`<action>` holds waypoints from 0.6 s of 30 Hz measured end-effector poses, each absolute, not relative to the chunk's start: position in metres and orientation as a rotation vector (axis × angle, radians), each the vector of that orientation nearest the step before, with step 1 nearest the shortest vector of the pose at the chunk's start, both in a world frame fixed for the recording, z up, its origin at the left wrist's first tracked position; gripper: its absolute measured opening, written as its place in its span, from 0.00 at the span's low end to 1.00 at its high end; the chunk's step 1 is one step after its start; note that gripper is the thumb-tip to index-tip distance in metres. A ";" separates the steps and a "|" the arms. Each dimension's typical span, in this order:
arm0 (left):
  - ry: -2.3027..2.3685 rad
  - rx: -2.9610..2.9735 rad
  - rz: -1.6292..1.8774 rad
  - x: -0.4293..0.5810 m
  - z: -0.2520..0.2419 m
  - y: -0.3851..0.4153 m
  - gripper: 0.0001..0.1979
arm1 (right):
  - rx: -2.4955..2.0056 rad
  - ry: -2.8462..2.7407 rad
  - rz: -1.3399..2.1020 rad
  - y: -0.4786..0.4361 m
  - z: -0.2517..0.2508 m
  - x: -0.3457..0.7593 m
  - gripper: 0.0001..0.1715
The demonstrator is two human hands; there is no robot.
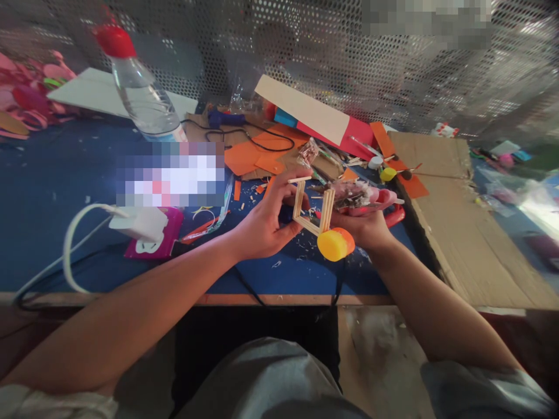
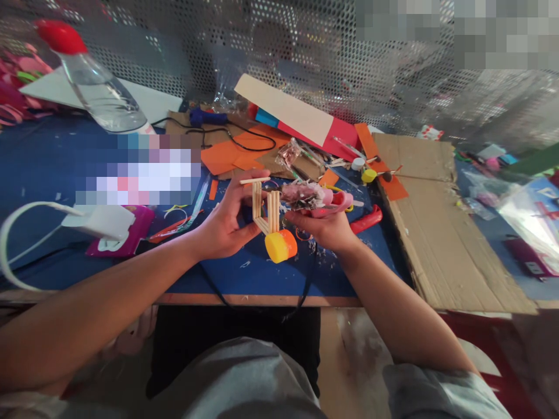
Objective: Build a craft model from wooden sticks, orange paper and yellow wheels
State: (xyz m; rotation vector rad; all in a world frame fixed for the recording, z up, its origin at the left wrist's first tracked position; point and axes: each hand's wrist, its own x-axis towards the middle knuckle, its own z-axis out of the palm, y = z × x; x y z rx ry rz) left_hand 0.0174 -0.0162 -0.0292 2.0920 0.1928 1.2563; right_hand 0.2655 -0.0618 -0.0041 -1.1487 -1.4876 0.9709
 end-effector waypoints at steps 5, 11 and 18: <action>0.156 2.107 1.270 0.019 -0.030 -0.015 0.38 | -1.172 -1.471 0.992 -0.062 -0.002 0.264 0.24; 0.160 2.120 1.254 0.018 -0.028 -0.017 0.39 | -1.157 -1.499 0.978 -0.061 -0.005 0.265 0.21; 0.176 2.070 1.209 0.018 -0.025 -0.019 0.40 | -1.129 -1.563 0.952 -0.059 -0.006 0.266 0.16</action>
